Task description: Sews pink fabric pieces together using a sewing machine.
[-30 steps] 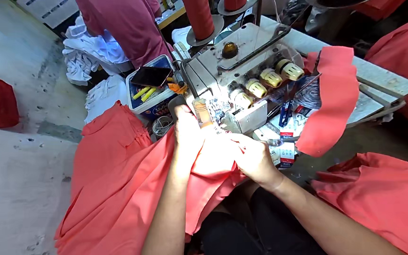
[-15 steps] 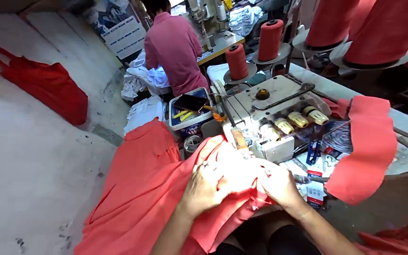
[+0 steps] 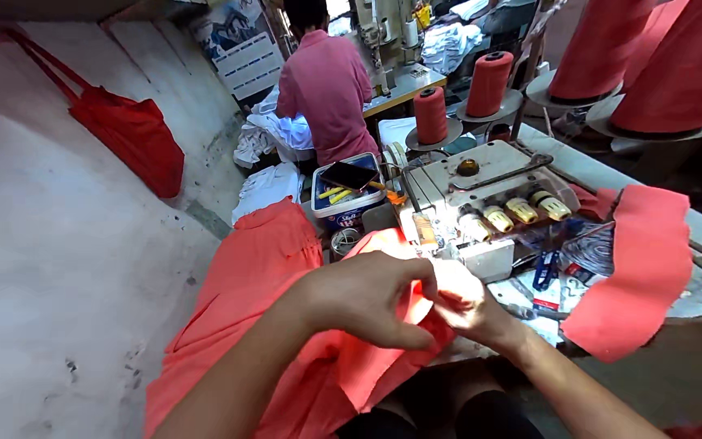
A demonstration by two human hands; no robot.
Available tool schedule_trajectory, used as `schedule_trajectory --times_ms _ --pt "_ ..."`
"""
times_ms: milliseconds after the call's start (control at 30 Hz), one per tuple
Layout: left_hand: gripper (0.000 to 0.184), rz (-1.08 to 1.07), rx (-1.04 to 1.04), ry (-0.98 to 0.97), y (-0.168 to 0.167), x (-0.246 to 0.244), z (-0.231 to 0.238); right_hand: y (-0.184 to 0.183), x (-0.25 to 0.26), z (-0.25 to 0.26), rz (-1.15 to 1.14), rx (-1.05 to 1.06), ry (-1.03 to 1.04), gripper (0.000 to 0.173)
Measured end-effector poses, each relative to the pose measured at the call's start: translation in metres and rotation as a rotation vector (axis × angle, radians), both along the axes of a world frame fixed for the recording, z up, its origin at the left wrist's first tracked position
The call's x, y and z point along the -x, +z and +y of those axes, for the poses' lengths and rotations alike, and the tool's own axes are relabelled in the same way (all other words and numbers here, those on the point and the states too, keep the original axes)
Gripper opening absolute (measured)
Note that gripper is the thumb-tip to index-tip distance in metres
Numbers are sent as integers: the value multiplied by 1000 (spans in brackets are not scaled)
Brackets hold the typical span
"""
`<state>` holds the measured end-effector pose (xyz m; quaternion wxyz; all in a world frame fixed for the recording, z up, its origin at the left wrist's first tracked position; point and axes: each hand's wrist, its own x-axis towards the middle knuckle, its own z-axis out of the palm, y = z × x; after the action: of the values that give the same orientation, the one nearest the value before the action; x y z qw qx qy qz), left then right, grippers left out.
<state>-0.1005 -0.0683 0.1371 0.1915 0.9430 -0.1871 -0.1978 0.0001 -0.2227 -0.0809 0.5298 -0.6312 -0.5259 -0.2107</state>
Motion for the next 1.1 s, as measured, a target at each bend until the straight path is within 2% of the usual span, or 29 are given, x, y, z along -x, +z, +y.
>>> schedule_trajectory --times_ms 67,100,200,233,267,333,433,467,533,633,667,733,800,867,933,1000,1033,1100 --pt "31 1 -333 3 -7 -2 -17 11 11 -21 -78 124 13 21" --pt "23 -88 -416 -22 -24 -1 -22 16 18 -35 -130 188 -21 24" --pt "10 -654 -355 -222 -107 2 -27 22 36 -75 -267 348 -155 30" --pt "10 -733 -288 -285 -128 1 -30 22 41 -89 -271 409 -173 33" --pt "9 -725 -226 -337 -140 1 -33 22 45 -101 -268 459 -182 34" --pt "12 -708 -134 -346 -150 5 -36 23 49 -116 -239 521 -183 35" --pt "21 -763 -60 -211 -139 16 -35 39 55 -114 -214 468 -152 34" --pt "26 -699 -52 -150 -128 25 -35 39 54 -110 -208 413 -123 34" --pt "26 -484 -107 -109 -100 49 -32 31 52 -92 -122 241 -56 30" --pt "29 -178 -313 -20 -61 82 -25 3 55 -41 188 5 -36 19" --pt "29 -122 -377 35 -51 87 -23 -7 59 -24 344 4 -76 21" --pt "27 -44 -421 76 -35 88 -16 -13 68 -6 688 236 -67 29" --pt "26 -206 -345 -29 -35 88 -4 -4 71 -7 828 445 115 31" --pt "28 -339 -170 -106 -37 81 -1 6 78 -23 710 458 269 25" --pt "28 -387 148 -85 -42 67 -10 15 86 -42 535 279 382 21" --pt "27 -324 446 -20 -49 49 -28 44 94 -62 446 148 492 21" --pt "30 -264 509 -32 -51 41 -35 62 99 -71 407 110 509 22" --pt "45 -189 408 -132 -44 32 -41 82 104 -79 333 -10 450 23"
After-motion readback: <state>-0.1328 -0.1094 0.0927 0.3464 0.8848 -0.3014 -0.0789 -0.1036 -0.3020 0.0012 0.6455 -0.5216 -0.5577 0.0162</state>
